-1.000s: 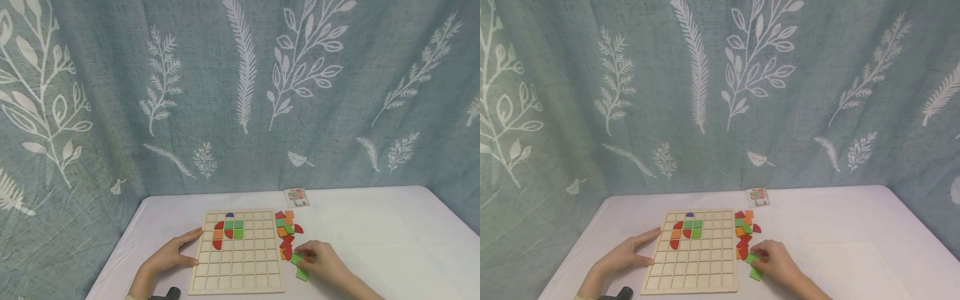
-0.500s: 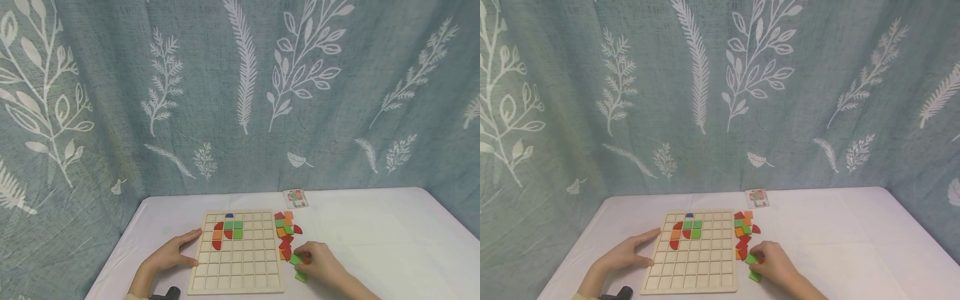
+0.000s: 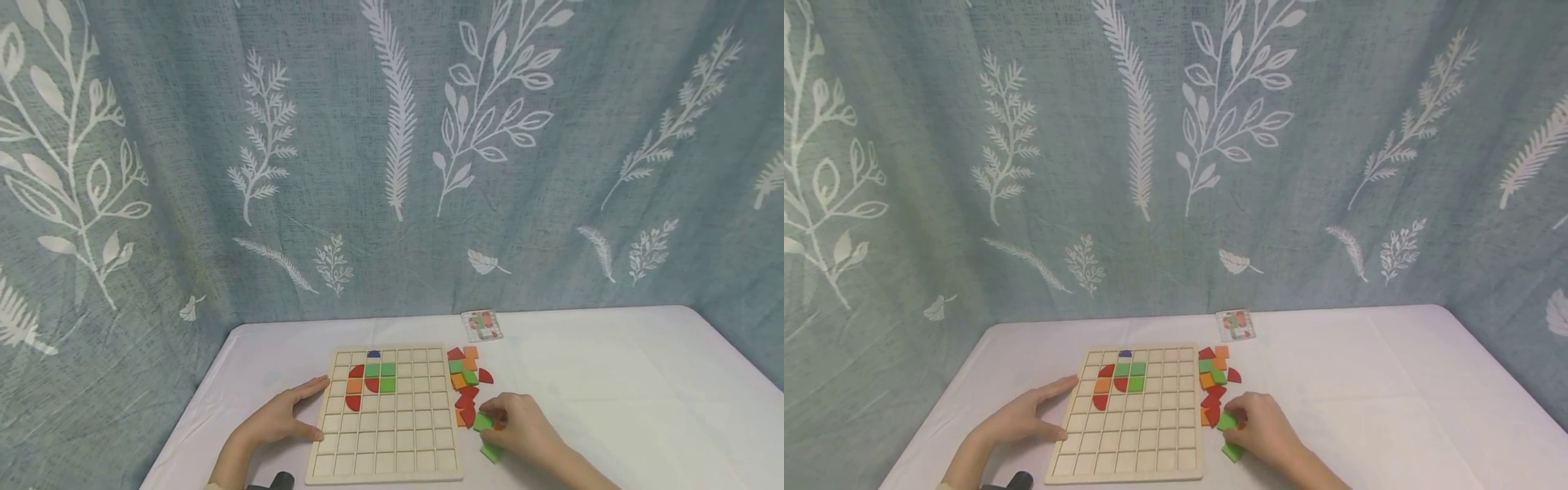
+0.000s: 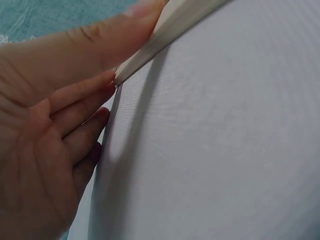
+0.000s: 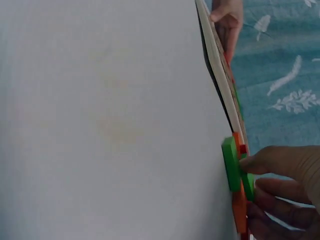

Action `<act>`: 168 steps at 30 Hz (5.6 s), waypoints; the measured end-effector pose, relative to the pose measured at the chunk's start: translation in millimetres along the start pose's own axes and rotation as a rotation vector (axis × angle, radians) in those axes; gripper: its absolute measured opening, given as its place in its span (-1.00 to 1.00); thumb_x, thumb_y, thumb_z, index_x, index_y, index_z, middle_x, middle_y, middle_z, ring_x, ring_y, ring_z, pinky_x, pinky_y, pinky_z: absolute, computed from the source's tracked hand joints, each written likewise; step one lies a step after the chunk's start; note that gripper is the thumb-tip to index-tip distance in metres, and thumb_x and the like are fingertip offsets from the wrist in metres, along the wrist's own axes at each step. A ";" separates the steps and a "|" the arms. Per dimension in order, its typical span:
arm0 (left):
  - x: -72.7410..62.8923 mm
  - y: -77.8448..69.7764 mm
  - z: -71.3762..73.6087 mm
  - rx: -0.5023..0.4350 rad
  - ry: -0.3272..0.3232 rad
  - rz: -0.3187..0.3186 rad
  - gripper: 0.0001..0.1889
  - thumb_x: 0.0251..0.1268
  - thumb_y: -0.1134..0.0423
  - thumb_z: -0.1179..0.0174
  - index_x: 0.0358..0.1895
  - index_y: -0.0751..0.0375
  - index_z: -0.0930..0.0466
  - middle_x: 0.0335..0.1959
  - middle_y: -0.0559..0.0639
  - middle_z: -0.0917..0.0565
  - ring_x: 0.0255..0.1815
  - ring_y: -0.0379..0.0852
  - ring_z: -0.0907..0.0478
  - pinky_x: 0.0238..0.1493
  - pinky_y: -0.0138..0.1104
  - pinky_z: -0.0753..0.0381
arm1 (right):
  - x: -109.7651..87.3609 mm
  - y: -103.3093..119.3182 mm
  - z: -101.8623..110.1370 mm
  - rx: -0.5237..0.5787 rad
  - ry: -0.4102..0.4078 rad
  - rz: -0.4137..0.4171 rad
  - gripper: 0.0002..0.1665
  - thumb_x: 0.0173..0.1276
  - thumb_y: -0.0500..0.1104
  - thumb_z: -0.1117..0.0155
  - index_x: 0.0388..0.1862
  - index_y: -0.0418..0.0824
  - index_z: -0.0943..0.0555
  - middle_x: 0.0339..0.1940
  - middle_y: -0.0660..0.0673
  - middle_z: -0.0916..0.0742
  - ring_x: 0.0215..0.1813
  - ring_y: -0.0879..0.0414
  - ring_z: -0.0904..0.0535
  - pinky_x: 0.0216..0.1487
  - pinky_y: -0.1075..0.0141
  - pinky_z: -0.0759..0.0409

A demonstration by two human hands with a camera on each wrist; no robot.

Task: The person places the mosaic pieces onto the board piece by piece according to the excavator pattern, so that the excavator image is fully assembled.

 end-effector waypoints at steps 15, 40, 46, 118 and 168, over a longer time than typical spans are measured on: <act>0.5 4.7 -1.1 -0.030 -0.002 0.020 0.02 -0.29 0.14 -0.49 0.36 0.34 -0.16 0.42 0.34 -0.05 0.42 0.35 0.15 0.32 0.23 0.16 | 6.5 4.2 4.8 0.107 -0.012 0.206 -0.76 0.01 -0.18 -0.45 -0.27 -0.10 -0.70 -0.32 0.11 -0.72 -0.32 0.32 -0.53 -0.32 0.46 -0.55; -0.6 4.0 -2.1 -0.002 0.003 -0.006 0.01 -0.24 0.12 -0.47 0.37 0.34 -0.15 0.41 0.33 -0.06 0.42 0.35 0.12 0.32 0.22 0.11 | 68.5 78.4 -64.7 0.183 0.064 0.391 -0.77 0.07 -0.18 -0.42 -0.24 -0.13 -0.71 -0.28 0.08 -0.72 -0.21 0.32 -0.59 -0.15 0.44 -0.59; 0.3 3.4 -2.0 -0.006 0.004 0.002 -0.01 -0.23 0.15 -0.47 0.37 0.33 -0.15 0.41 0.34 -0.06 0.42 0.36 0.12 0.32 0.23 0.12 | 80.4 95.4 -79.9 0.115 0.063 0.437 -0.79 0.10 -0.18 -0.39 -0.25 -0.18 -0.72 -0.31 0.07 -0.73 -0.21 0.34 -0.57 -0.18 0.52 -0.55; -1.4 4.8 -2.6 -0.036 0.001 -0.002 -0.02 -0.23 0.18 -0.47 0.36 0.37 -0.15 0.40 0.37 -0.06 0.41 0.39 0.12 0.30 0.25 0.12 | -32.6 -4.5 -7.8 0.163 0.300 0.368 -0.49 0.16 -0.43 -0.15 -0.02 0.08 -0.61 -0.15 0.22 -0.64 -0.14 0.29 -0.50 -0.07 0.44 -0.55; -0.5 6.1 -2.5 -0.047 0.007 -0.033 -0.03 -0.20 0.19 -0.46 0.36 0.36 -0.15 0.41 0.35 -0.05 0.42 0.37 0.14 0.30 0.26 0.12 | 73.1 85.3 -64.9 0.026 0.098 0.597 -0.79 0.17 -0.18 -0.34 -0.19 -0.16 -0.71 -0.19 0.04 -0.74 -0.07 0.22 -0.62 -0.02 0.43 -0.56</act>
Point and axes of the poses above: each hand's wrist, its own x-axis towards the middle knuckle, its own z-axis out of the back of the hand, y = z × x, the point moved 5 cm from there along x, towards the middle knuckle
